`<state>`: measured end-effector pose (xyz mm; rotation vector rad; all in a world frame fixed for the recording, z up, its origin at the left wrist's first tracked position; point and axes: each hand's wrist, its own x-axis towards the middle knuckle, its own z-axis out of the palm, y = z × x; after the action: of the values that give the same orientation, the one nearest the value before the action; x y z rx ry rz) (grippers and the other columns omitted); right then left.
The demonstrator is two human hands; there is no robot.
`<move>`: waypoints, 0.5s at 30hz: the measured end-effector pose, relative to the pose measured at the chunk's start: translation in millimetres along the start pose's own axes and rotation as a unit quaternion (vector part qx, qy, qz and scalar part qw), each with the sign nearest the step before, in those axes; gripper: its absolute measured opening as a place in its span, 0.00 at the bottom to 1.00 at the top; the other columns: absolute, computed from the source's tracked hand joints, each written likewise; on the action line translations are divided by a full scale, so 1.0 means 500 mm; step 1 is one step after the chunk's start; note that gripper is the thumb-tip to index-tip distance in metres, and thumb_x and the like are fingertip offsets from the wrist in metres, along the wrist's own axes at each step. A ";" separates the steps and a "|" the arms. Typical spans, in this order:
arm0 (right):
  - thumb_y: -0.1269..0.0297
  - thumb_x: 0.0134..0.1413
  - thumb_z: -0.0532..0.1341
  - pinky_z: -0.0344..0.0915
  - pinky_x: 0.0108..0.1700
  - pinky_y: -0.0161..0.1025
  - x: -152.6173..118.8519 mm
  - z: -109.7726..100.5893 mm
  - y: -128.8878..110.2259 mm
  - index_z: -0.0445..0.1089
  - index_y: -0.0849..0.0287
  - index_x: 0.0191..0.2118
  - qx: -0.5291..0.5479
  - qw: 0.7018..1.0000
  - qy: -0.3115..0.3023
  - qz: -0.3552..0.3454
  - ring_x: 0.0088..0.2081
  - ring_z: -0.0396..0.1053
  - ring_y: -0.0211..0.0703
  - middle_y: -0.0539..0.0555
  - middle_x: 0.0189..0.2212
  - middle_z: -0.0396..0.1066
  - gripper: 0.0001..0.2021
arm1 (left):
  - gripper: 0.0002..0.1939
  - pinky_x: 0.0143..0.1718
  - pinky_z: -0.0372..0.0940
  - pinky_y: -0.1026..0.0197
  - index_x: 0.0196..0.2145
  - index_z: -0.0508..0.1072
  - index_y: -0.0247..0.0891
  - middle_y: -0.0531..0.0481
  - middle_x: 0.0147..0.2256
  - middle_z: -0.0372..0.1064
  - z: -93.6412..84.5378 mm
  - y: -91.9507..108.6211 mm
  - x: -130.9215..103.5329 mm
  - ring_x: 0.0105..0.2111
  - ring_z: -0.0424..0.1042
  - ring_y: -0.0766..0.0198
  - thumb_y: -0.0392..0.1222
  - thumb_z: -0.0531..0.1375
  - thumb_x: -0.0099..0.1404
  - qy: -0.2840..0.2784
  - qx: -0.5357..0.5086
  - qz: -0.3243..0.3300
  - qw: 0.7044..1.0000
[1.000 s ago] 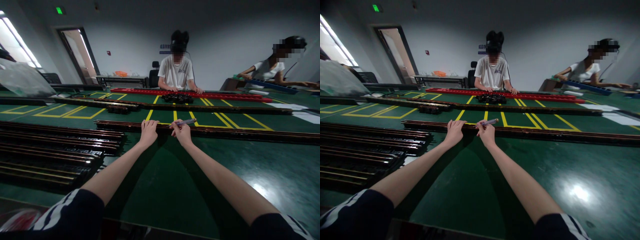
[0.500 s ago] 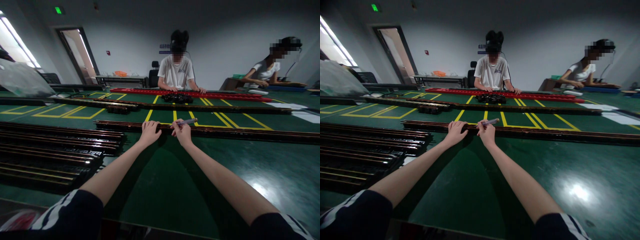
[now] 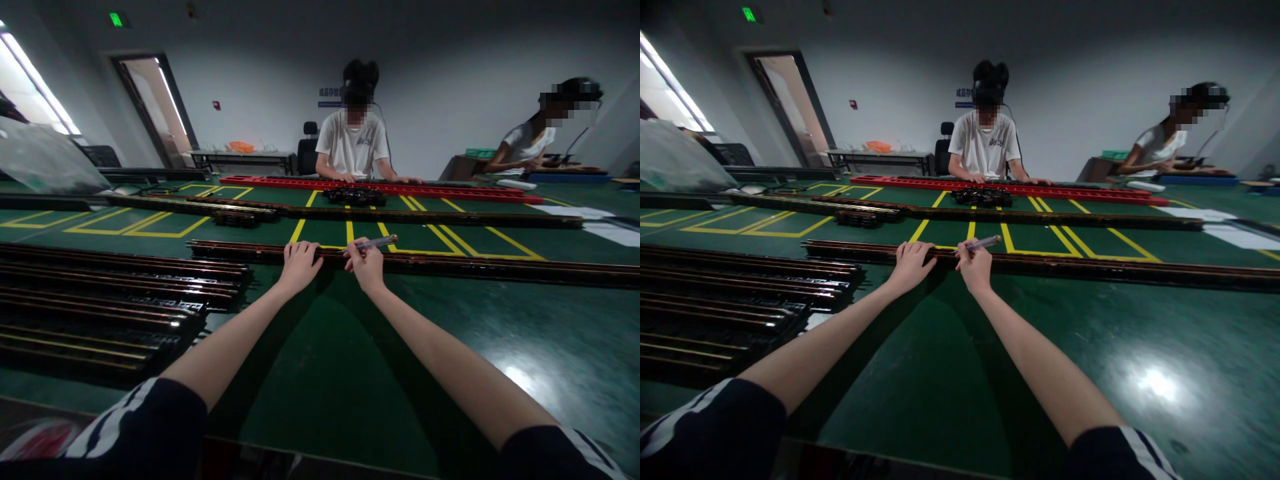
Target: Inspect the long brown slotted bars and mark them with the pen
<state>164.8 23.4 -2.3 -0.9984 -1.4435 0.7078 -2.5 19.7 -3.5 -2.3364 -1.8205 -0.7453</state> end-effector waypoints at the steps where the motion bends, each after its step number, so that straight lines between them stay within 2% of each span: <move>1: 0.48 0.55 0.58 0.66 0.19 0.32 0.001 -0.001 0.003 0.63 0.58 0.30 -0.001 1.000 -0.003 0.001 0.19 0.68 0.35 0.52 0.25 0.70 0.17 | 0.17 0.62 0.46 0.45 0.52 0.67 0.39 0.43 0.50 0.67 -0.001 0.001 -0.001 0.55 0.61 0.53 0.43 0.50 0.68 0.001 0.001 0.002 1.000; 5: 0.48 0.55 0.58 0.66 0.19 0.31 0.004 -0.002 0.012 0.64 0.59 0.30 -0.001 1.000 -0.030 -0.004 0.19 0.69 0.34 0.51 0.26 0.70 0.16 | 0.18 0.62 0.46 0.44 0.52 0.67 0.38 0.42 0.51 0.67 -0.003 0.005 -0.002 0.55 0.61 0.52 0.43 0.49 0.68 0.003 0.011 0.005 1.000; 10: 0.47 0.55 0.58 0.65 0.17 0.30 0.003 0.005 0.014 0.64 0.59 0.30 -0.006 1.000 0.008 -0.015 0.18 0.67 0.34 0.52 0.25 0.71 0.18 | 0.18 0.62 0.46 0.43 0.52 0.67 0.36 0.41 0.51 0.67 -0.004 0.006 -0.003 0.55 0.62 0.52 0.42 0.49 0.68 0.005 0.014 0.009 1.000; 15: 0.46 0.53 0.59 0.64 0.16 0.29 0.007 0.004 0.019 0.64 0.60 0.30 0.005 1.000 -0.004 -0.007 0.17 0.67 0.33 0.51 0.24 0.71 0.19 | 0.18 0.61 0.46 0.43 0.52 0.68 0.38 0.42 0.51 0.68 -0.003 0.010 -0.005 0.54 0.61 0.51 0.42 0.49 0.67 0.013 0.033 0.004 0.999</move>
<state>164.8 31.0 -9.5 -0.9770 -1.4514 0.7083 1.2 15.6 -2.2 -2.2804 -1.7960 -0.6998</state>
